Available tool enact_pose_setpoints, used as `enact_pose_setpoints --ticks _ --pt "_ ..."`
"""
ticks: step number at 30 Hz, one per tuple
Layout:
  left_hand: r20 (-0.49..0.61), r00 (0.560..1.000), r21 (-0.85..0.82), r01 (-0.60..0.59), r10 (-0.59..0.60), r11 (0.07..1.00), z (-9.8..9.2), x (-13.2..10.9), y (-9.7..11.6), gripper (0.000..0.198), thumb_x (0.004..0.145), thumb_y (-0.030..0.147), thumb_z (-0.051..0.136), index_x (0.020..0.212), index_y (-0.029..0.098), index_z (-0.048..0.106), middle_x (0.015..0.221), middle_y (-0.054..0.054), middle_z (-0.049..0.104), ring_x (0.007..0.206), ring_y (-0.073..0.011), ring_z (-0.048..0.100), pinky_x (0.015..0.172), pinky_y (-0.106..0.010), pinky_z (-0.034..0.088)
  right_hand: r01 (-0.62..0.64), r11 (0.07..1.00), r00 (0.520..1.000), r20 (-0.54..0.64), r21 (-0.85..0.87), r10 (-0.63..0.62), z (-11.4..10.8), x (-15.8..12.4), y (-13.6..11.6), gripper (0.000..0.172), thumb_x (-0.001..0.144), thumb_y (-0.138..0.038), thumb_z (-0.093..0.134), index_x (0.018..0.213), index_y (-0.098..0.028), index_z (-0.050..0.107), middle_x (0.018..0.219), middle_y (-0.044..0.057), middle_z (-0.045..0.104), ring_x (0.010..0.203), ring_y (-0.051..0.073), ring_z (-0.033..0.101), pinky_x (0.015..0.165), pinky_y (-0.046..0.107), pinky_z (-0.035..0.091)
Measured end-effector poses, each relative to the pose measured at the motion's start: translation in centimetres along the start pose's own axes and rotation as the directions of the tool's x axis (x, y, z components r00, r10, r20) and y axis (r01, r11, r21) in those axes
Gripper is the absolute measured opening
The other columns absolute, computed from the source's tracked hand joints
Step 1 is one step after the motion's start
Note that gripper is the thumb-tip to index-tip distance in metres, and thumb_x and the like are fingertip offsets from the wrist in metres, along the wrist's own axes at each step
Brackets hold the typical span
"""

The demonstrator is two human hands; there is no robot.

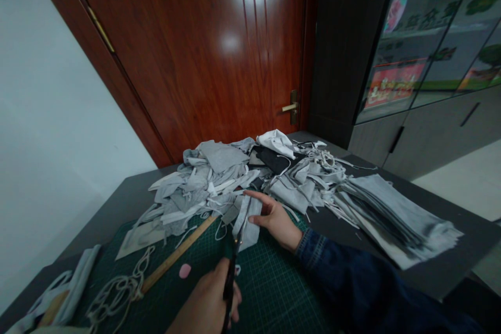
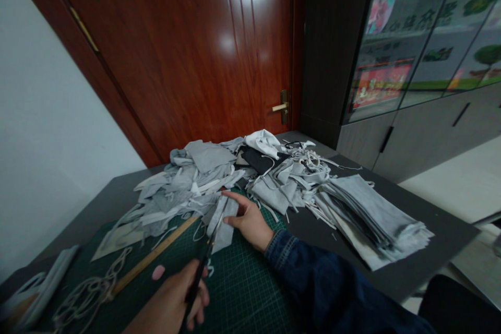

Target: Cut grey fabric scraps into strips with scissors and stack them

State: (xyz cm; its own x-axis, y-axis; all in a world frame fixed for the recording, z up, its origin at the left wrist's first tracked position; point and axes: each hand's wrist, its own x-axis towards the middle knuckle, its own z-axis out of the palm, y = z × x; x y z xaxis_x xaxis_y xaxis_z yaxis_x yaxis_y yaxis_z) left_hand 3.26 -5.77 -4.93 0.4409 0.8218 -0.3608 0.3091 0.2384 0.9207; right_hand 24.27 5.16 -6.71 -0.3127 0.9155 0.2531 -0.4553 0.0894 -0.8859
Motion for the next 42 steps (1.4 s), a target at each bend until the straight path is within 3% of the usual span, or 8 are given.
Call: enact_pose_setpoints --ticks 11,17,19,23,26,29,37,42 --pt "0.033 0.996 -0.011 0.083 -0.083 0.996 -0.7 2.0 -1.8 0.032 0.091 0.052 0.054 0.107 0.024 0.051 0.079 -0.003 0.069 0.056 -0.0167 0.063 0.053 -0.027 0.05 -0.009 1.0 0.999 0.053 0.022 0.008 0.2 -0.2 -0.4 0.082 0.062 -0.015 0.083 0.138 -0.033 0.058 0.137 0.0 0.064 0.117 0.026 0.065 0.103 0.041 0.052" --pt "0.053 0.998 -0.012 0.02 -0.019 1.0 -0.9 1.9 -2.1 0.033 0.092 0.053 0.052 0.107 0.024 0.049 0.085 -0.004 0.07 0.059 -0.0156 0.064 0.055 -0.025 0.05 0.011 1.0 1.0 0.025 0.024 -0.011 0.1 -0.1 -0.5 0.09 0.057 -0.014 0.086 0.14 -0.031 0.056 0.151 0.003 0.053 0.131 0.027 0.056 0.111 0.043 0.047" --pt "0.057 0.998 -0.012 0.026 -0.025 1.0 -1.2 1.9 -2.1 0.032 0.091 0.051 0.053 0.11 0.024 0.049 0.088 -0.004 0.071 0.061 -0.0165 0.066 0.057 -0.027 0.052 0.003 0.999 1.0 0.015 0.042 -0.003 0.0 -0.2 -0.7 0.095 0.06 -0.017 0.087 0.145 -0.034 0.049 0.151 0.003 0.052 0.125 0.026 0.061 0.106 0.043 0.05" --pt "0.062 0.995 0.025 0.072 -0.073 0.997 -1.6 1.9 -2.2 0.035 0.089 0.046 0.058 0.115 0.024 0.05 0.083 -0.003 0.071 0.06 -0.0188 0.066 0.057 -0.03 0.053 0.058 0.997 0.998 -0.015 -0.053 -0.059 -0.4 0.1 -1.2 0.065 0.074 -0.028 0.082 0.135 -0.032 0.06 0.134 0.002 0.065 0.112 0.023 0.065 0.102 0.041 0.05" --pt "0.009 1.0 0.048 0.013 -0.014 0.999 -1.3 1.2 -1.8 0.033 0.09 0.043 0.055 0.117 0.024 0.052 0.082 -0.003 0.072 0.063 -0.0191 0.067 0.061 -0.03 0.053 0.136 0.973 0.988 -0.045 -0.186 -0.147 -0.9 0.5 -1.4 0.039 0.075 -0.03 0.081 0.113 -0.027 0.073 0.122 0.002 0.07 0.115 0.023 0.062 0.106 0.039 0.045" --pt "-0.056 0.998 0.08 -0.034 0.039 0.996 -0.8 0.3 -1.2 0.036 0.089 0.04 0.055 0.121 0.023 0.052 0.087 -0.004 0.074 0.063 -0.0188 0.068 0.062 -0.03 0.053 0.128 0.951 0.989 -0.03 -0.283 -0.142 -1.4 0.9 -1.8 0.029 0.073 -0.029 0.081 0.102 -0.025 0.077 0.108 0.001 0.074 0.106 0.023 0.063 0.1 0.037 0.047" --pt "-0.161 0.983 0.189 -0.053 0.084 0.981 0.1 0.0 -1.1 0.023 0.086 0.037 0.059 0.105 0.024 0.058 0.082 -0.002 0.073 0.063 -0.0184 0.064 0.066 -0.03 0.052 0.075 0.963 0.993 0.111 -0.261 -0.047 -2.5 1.0 -3.4 0.036 0.068 -0.024 0.084 0.103 -0.023 0.077 0.11 0.001 0.075 0.107 0.022 0.066 0.101 0.036 0.048" --pt "-0.266 0.962 0.234 0.0 0.064 0.972 0.8 -0.9 -0.3 0.027 0.089 0.042 0.056 0.107 0.022 0.061 0.09 -0.005 0.075 0.079 -0.0213 0.068 0.075 -0.03 0.054 0.01 0.979 0.988 0.155 -0.201 0.022 -2.6 1.0 -3.5 0.044 0.067 -0.026 0.086 0.11 -0.023 0.076 0.116 0.003 0.074 0.107 0.022 0.067 0.098 0.036 0.05"
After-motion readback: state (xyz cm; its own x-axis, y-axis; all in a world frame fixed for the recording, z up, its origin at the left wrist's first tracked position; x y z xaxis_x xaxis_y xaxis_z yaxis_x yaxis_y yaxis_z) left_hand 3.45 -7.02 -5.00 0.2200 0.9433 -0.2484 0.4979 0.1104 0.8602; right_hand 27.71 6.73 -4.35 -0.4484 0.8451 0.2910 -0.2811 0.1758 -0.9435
